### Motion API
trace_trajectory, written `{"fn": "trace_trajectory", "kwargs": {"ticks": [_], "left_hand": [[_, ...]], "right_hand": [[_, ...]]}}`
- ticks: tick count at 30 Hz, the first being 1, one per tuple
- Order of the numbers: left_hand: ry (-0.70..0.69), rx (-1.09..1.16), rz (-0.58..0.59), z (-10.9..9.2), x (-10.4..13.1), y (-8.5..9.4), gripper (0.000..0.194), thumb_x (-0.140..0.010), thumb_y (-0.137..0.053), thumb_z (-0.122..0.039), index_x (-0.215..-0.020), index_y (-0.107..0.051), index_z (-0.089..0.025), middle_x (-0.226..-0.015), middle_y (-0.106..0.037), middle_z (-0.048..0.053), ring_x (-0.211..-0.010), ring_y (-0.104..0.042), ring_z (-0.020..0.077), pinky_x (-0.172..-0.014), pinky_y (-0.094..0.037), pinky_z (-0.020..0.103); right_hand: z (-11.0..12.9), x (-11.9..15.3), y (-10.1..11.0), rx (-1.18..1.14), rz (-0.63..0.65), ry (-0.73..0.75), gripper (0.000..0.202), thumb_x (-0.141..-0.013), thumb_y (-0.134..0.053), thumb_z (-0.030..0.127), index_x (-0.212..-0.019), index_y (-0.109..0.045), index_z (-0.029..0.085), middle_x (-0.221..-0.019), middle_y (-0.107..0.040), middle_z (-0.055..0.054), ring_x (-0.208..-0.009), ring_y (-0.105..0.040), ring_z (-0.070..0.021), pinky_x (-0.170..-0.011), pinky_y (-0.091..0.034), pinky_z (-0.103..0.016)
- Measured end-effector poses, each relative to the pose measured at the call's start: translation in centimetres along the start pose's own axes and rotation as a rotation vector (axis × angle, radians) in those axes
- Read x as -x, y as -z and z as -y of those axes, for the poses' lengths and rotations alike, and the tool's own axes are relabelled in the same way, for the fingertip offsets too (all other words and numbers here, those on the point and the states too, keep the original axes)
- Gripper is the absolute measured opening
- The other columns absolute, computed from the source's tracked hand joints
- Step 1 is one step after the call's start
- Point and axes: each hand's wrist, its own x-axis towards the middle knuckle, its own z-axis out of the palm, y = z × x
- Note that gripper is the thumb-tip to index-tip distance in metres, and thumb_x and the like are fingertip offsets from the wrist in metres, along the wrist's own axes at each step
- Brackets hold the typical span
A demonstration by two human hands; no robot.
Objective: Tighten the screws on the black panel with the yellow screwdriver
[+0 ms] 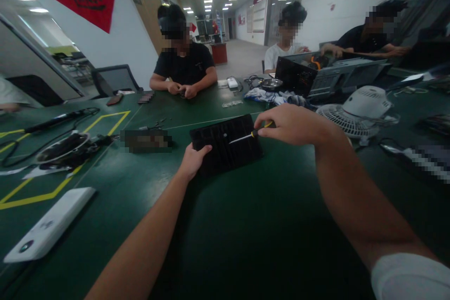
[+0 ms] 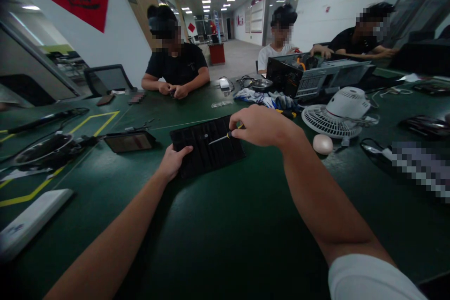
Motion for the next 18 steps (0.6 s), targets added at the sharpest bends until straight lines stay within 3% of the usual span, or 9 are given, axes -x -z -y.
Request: {"fn": "trace_trajectory", "kwargs": {"ticks": [6,11,15,18], "left_hand": [[-0.012,-0.008,0.01,0.1,0.1,0.1,0.05,-0.06,-0.096,-0.031,-0.102,-0.072,-0.019,-0.097,-0.082,0.008,-0.094,-0.08,0.031,-0.096,-0.065,0.051],[-0.024,-0.002,0.03,0.1,0.3,-0.1,0.048,-0.06,-0.095,-0.032,-0.1,-0.072,-0.018,-0.098,-0.082,0.008,-0.098,-0.08,0.0319,-0.101,-0.063,0.052],[-0.012,0.021,0.058,0.0,0.4,-0.2,0.045,-0.062,-0.094,-0.028,-0.1,-0.073,-0.018,-0.102,-0.082,0.01,-0.103,-0.079,0.033,-0.103,-0.061,0.054],[-0.023,0.017,0.082,0.2,0.3,-0.2,0.041,-0.066,-0.092,-0.025,-0.101,-0.074,-0.017,-0.106,-0.083,0.012,-0.106,-0.079,0.0332,-0.107,-0.06,0.054]], "right_hand": [[0.1,0.2,0.0,-0.036,-0.136,0.009,0.033,-0.098,-0.062,0.038,-0.114,-0.086,0.023,-0.098,-0.083,-0.007,-0.088,-0.073,-0.0246,-0.079,-0.048,-0.037],[-1.7,-1.5,-1.4,-0.227,-0.453,-0.06,0.037,-0.099,-0.063,0.045,-0.117,-0.086,0.023,-0.11,-0.084,-0.009,-0.098,-0.075,-0.0275,-0.089,-0.054,-0.041],[-4.7,-5.1,-5.8,-0.328,-0.57,-0.242,0.044,-0.081,-0.082,0.058,-0.104,-0.086,0.021,-0.103,-0.083,-0.011,-0.101,-0.074,-0.0338,-0.091,-0.055,-0.046],[-7.0,-7.4,-10.5,-0.499,-0.565,-0.479,0.038,-0.087,-0.075,0.055,-0.097,-0.082,0.018,-0.095,-0.081,-0.009,-0.093,-0.072,-0.0293,-0.086,-0.053,-0.04]]}}
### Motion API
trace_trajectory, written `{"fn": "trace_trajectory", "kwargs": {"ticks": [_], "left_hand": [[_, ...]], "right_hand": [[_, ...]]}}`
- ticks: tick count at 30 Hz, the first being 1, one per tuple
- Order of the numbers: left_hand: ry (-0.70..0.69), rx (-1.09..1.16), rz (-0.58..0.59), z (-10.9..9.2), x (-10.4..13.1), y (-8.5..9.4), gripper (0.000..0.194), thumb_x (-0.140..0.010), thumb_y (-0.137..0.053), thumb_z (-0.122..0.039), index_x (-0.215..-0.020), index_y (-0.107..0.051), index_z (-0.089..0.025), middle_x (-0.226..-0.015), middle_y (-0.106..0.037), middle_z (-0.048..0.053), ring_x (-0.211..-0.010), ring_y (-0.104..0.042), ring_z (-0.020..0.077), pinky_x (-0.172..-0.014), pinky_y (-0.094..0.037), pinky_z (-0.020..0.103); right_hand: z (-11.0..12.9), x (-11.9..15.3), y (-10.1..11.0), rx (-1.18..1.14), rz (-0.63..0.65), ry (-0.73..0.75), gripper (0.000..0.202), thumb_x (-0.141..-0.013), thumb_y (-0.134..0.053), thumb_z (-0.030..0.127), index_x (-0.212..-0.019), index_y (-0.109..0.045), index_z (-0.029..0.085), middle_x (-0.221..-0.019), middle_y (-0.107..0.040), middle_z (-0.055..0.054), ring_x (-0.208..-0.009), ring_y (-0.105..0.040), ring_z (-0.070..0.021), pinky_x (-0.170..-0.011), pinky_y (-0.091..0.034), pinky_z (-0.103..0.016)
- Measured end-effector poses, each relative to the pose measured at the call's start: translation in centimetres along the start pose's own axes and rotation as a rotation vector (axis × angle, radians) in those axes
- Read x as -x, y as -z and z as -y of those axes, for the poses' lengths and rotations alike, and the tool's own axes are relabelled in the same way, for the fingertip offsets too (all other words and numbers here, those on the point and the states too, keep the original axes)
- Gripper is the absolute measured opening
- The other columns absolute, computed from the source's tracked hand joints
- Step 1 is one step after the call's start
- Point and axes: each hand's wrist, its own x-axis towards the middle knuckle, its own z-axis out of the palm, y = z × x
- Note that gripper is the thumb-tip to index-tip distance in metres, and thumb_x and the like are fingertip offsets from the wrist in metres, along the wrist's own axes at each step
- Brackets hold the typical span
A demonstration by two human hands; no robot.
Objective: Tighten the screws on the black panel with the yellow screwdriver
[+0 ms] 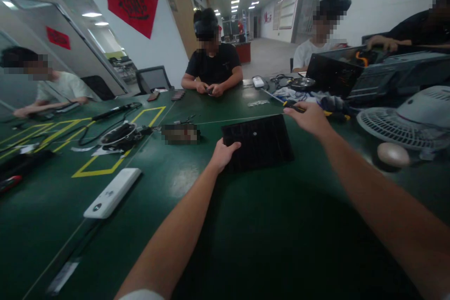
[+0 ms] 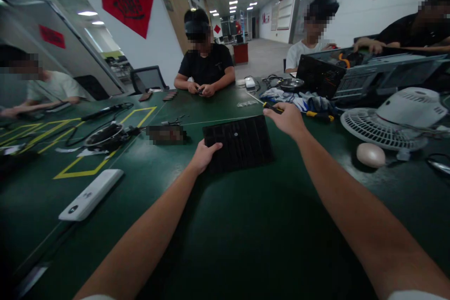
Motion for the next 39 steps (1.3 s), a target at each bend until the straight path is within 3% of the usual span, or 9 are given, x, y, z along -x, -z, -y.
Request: {"fn": "trace_trajectory", "kwargs": {"ticks": [2,5,8,16,39], "left_hand": [[-0.01,-0.006,0.012,0.2,-0.1,0.1,0.038,-0.068,-0.091,-0.025,-0.102,-0.075,-0.017,-0.108,-0.083,0.012,-0.106,-0.079,0.0331,-0.108,-0.059,0.055],[-0.008,0.003,0.029,0.6,-0.3,0.1,0.036,-0.071,-0.091,-0.024,-0.103,-0.075,-0.017,-0.11,-0.083,0.013,-0.106,-0.079,0.0328,-0.109,-0.059,0.056],[-0.007,0.011,0.027,0.8,-0.4,0.1,0.036,-0.072,-0.09,-0.023,-0.104,-0.076,-0.017,-0.11,-0.083,0.013,-0.109,-0.079,0.0334,-0.11,-0.058,0.057],[-0.024,0.01,0.015,0.4,-0.5,0.0,0.036,-0.07,-0.09,-0.022,-0.102,-0.076,-0.017,-0.106,-0.083,0.012,-0.107,-0.079,0.0346,-0.11,-0.058,0.058],[-0.008,-0.023,-0.052,0.0,-0.5,0.2,0.046,-0.061,-0.096,-0.029,-0.1,-0.074,-0.018,-0.1,-0.083,0.01,-0.101,-0.08,0.0339,-0.104,-0.062,0.056]], "right_hand": [[-2.4,0.0,-2.3,-0.039,-0.004,-0.158,0.04,-0.095,-0.063,0.055,-0.098,-0.079,0.018,-0.089,-0.078,-0.009,-0.088,-0.07,-0.0275,-0.081,-0.051,-0.038],[-5.1,0.8,-4.3,-0.002,-0.034,-0.232,0.039,-0.099,-0.055,0.048,-0.101,-0.077,0.017,-0.096,-0.078,-0.014,-0.091,-0.068,-0.03,-0.084,-0.05,-0.042],[-6.2,1.7,-5.1,0.042,-0.033,-0.241,0.039,-0.098,-0.055,0.048,-0.107,-0.077,0.016,-0.101,-0.079,-0.018,-0.095,-0.07,-0.0322,-0.086,-0.05,-0.043],[-6.4,2.5,-5.3,0.117,-0.015,-0.155,0.037,-0.097,-0.06,0.047,-0.116,-0.076,0.019,-0.113,-0.081,-0.018,-0.105,-0.071,-0.0339,-0.091,-0.05,-0.041],[-6.4,2.4,-4.8,0.021,-0.006,-0.181,0.03,-0.092,-0.064,0.039,-0.114,-0.074,0.021,-0.108,-0.08,-0.012,-0.1,-0.071,-0.0282,-0.091,-0.052,-0.039]]}}
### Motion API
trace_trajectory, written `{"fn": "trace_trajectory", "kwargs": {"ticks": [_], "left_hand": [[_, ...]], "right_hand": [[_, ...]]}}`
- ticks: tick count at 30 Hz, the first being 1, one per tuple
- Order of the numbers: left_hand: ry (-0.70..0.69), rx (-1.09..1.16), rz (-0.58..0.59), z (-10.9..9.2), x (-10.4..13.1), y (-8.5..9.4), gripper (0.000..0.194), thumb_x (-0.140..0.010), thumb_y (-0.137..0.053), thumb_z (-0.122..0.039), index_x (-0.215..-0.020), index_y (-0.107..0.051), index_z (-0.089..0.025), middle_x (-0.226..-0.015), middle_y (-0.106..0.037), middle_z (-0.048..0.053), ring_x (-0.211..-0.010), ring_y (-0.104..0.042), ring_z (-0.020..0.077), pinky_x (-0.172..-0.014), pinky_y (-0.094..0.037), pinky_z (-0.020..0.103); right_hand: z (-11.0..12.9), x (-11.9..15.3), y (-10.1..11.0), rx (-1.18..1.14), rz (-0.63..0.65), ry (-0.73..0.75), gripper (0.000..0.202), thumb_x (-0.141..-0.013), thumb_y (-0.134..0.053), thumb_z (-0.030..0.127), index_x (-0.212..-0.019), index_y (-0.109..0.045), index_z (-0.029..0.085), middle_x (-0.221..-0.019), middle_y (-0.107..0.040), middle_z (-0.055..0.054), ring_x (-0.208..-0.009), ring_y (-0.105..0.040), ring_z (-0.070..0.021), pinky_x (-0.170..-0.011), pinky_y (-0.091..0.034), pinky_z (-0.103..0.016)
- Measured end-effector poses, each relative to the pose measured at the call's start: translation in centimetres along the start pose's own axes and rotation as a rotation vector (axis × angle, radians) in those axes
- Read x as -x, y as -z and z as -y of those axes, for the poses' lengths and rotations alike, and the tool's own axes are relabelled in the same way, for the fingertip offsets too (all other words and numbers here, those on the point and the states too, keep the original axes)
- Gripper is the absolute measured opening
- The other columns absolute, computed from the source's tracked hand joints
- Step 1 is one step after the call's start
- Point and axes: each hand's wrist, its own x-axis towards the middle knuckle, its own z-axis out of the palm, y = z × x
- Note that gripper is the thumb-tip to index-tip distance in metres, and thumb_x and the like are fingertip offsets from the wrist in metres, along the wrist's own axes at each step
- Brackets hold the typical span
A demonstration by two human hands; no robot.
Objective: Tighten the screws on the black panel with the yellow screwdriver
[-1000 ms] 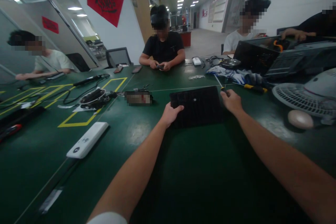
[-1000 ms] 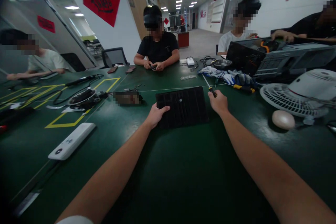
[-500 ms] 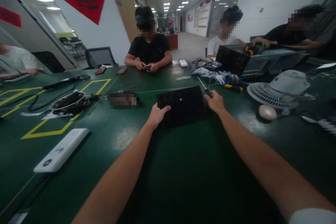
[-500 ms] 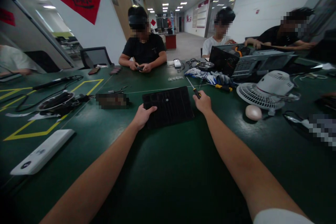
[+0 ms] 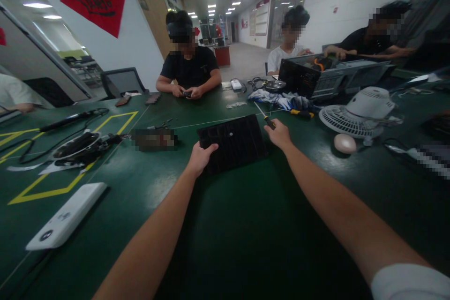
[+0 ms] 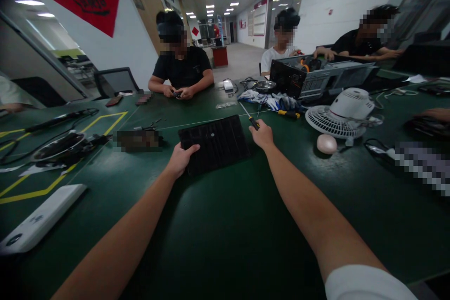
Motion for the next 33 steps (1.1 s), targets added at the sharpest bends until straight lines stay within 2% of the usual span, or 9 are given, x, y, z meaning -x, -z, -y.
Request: {"fn": "trace_trajectory", "kwargs": {"ticks": [8,18,24,27,30,31,33], "left_hand": [[0.0,0.008,-0.021,0.1,-0.2,0.0,0.051,-0.057,-0.097,-0.031,-0.101,-0.074,-0.018,-0.1,-0.082,0.009,-0.1,-0.08,0.0336,-0.102,-0.063,0.056],[0.001,0.007,0.0,-0.2,0.1,0.0,0.046,-0.06,-0.095,-0.029,-0.1,-0.073,-0.018,-0.101,-0.082,0.01,-0.102,-0.08,0.0338,-0.102,-0.063,0.054],[-0.001,0.011,0.005,0.1,-0.2,0.1,0.048,-0.059,-0.096,-0.029,-0.101,-0.074,-0.019,-0.103,-0.082,0.01,-0.103,-0.08,0.0342,-0.104,-0.062,0.055],[-0.001,0.023,0.021,0.1,-0.3,0.0,0.049,-0.058,-0.096,-0.03,-0.1,-0.074,-0.018,-0.104,-0.082,0.011,-0.104,-0.08,0.0348,-0.104,-0.062,0.056],[-0.007,0.029,0.035,0.1,-0.2,-0.1,0.049,-0.058,-0.095,-0.03,-0.1,-0.074,-0.018,-0.102,-0.082,0.01,-0.103,-0.08,0.0344,-0.103,-0.062,0.055],[-0.01,0.025,0.034,0.0,-0.2,-0.1,0.049,-0.058,-0.095,-0.031,-0.1,-0.074,-0.018,-0.101,-0.082,0.01,-0.102,-0.08,0.0341,-0.103,-0.062,0.055],[-0.014,0.015,0.032,0.0,-0.1,-0.1,0.049,-0.057,-0.095,-0.031,-0.1,-0.074,-0.018,-0.099,-0.082,0.009,-0.101,-0.079,0.0335,-0.104,-0.061,0.055]], "right_hand": [[0.2,0.0,0.1,-0.003,0.005,-0.018,0.03,-0.09,-0.067,0.039,-0.115,-0.074,0.022,-0.108,-0.079,-0.01,-0.103,-0.07,-0.0287,-0.093,-0.052,-0.04],[0.6,0.2,0.2,-0.047,0.001,-0.044,0.027,-0.09,-0.07,0.037,-0.111,-0.072,0.021,-0.11,-0.079,-0.012,-0.103,-0.071,-0.0285,-0.095,-0.053,-0.041],[0.9,0.3,0.8,-0.113,-0.06,-0.086,0.043,-0.083,-0.077,0.033,-0.122,-0.068,0.017,-0.118,-0.079,-0.016,-0.104,-0.073,-0.0282,-0.097,-0.054,-0.041],[1.4,-0.6,2.3,-0.144,-0.074,-0.078,0.038,-0.084,-0.074,0.032,-0.117,-0.069,0.016,-0.106,-0.081,-0.014,-0.093,-0.074,-0.0269,-0.091,-0.057,-0.042],[3.1,-1.7,5.3,-0.167,-0.081,-0.02,0.038,-0.085,-0.074,0.037,-0.117,-0.072,0.017,-0.109,-0.081,-0.014,-0.089,-0.075,-0.0266,-0.085,-0.06,-0.043],[4.1,-1.9,6.7,-0.168,-0.094,0.026,0.038,-0.084,-0.075,0.04,-0.115,-0.074,0.018,-0.113,-0.081,-0.014,-0.091,-0.075,-0.0273,-0.085,-0.06,-0.044],[6.7,-1.4,9.8,-0.131,-0.111,0.246,0.037,-0.084,-0.076,0.044,-0.112,-0.079,0.02,-0.113,-0.082,-0.014,-0.096,-0.076,-0.0301,-0.088,-0.06,-0.048]]}}
